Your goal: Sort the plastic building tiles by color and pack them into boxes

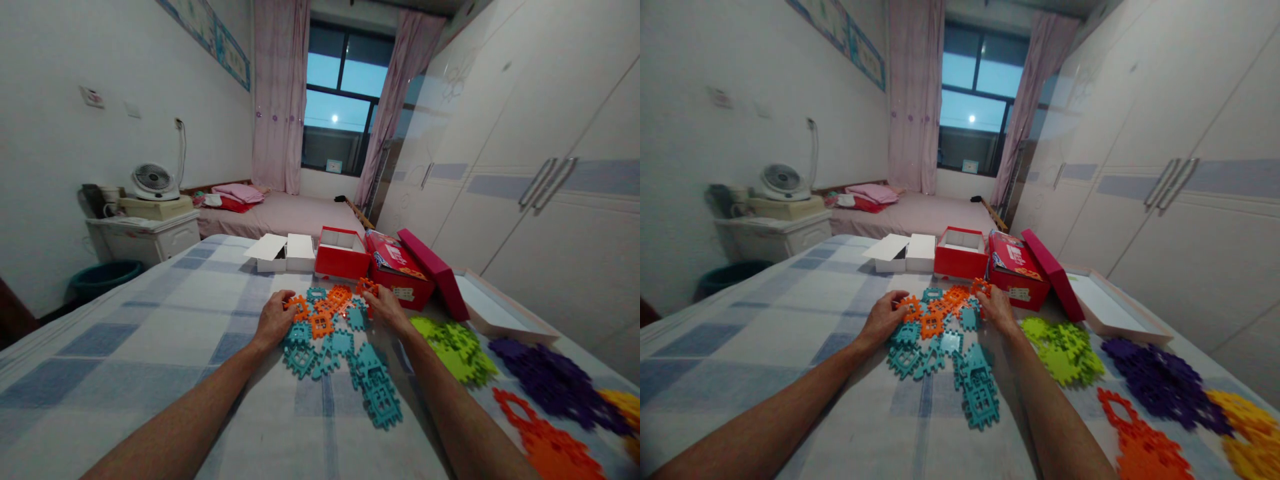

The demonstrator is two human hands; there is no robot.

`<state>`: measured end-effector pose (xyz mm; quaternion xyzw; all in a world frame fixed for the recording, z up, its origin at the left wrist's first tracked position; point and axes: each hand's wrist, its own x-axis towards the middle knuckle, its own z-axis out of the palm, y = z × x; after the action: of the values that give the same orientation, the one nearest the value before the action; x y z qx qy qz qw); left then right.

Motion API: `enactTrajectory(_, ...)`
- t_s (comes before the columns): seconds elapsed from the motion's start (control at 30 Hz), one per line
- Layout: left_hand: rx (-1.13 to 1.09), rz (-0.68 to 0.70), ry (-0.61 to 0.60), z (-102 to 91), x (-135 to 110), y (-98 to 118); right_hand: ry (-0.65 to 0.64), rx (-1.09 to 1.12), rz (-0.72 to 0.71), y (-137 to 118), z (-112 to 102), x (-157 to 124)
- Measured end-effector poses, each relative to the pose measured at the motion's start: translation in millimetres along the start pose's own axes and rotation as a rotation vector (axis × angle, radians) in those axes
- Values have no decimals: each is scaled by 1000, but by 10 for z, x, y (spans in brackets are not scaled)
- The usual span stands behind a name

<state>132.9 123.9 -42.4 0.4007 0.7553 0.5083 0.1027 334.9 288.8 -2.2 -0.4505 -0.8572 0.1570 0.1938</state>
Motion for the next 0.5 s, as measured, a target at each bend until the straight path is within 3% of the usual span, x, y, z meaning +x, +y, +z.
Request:
enactTrajectory(0.23,25,9,-18,0,-9,5,-132,77,-31,-370,228,297)
enactTrajectory(0.5,14,43,-12,32,-1,-39,-65,103,-54,-418,352,374)
